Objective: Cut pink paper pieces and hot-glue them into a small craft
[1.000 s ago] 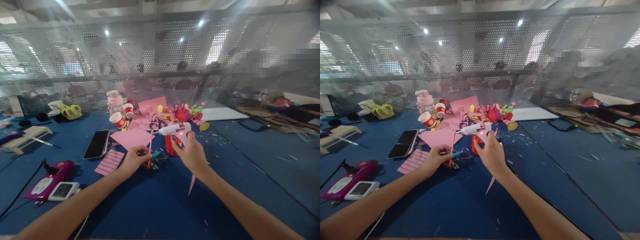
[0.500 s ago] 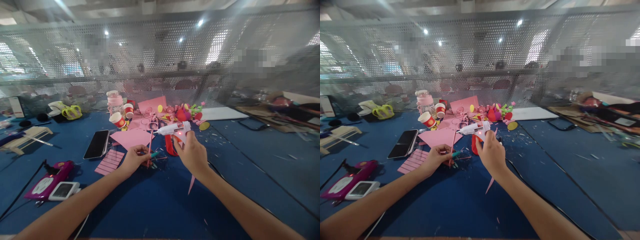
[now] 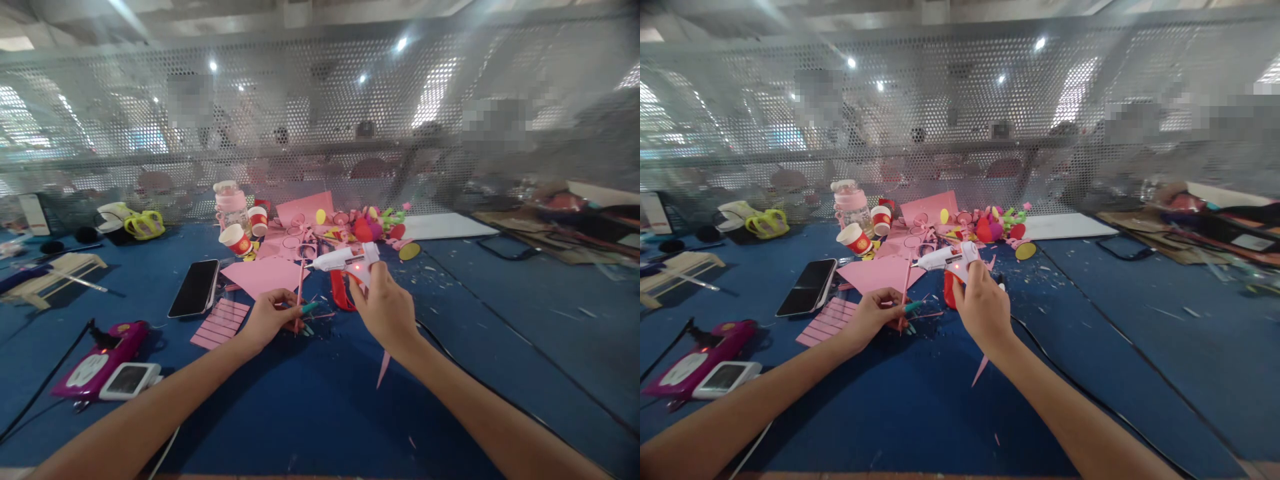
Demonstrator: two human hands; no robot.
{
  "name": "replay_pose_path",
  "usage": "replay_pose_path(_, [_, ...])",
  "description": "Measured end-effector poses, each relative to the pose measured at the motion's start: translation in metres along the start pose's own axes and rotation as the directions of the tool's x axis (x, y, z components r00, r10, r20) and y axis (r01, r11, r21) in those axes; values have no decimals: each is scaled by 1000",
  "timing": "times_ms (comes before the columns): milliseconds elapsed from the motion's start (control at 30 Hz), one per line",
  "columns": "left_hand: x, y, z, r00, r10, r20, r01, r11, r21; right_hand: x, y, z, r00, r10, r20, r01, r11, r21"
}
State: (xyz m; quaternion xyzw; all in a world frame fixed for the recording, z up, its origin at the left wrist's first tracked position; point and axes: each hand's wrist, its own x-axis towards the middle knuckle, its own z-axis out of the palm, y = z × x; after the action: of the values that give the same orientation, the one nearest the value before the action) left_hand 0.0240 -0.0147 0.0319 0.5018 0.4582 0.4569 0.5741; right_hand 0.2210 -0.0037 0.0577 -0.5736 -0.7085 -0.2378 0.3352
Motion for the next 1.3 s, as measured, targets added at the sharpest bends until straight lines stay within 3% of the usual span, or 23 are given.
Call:
replay_pose_path(833, [0, -1, 0, 1000, -10, 4, 10, 1000, 0, 0, -1, -3, 1000, 14, 18, -14, 1000, -10])
replay_pose_path(1300, [4, -4, -3, 999, 15, -28, -16, 1000, -12, -2, -2, -3, 998, -58, 23, 59, 998, -38])
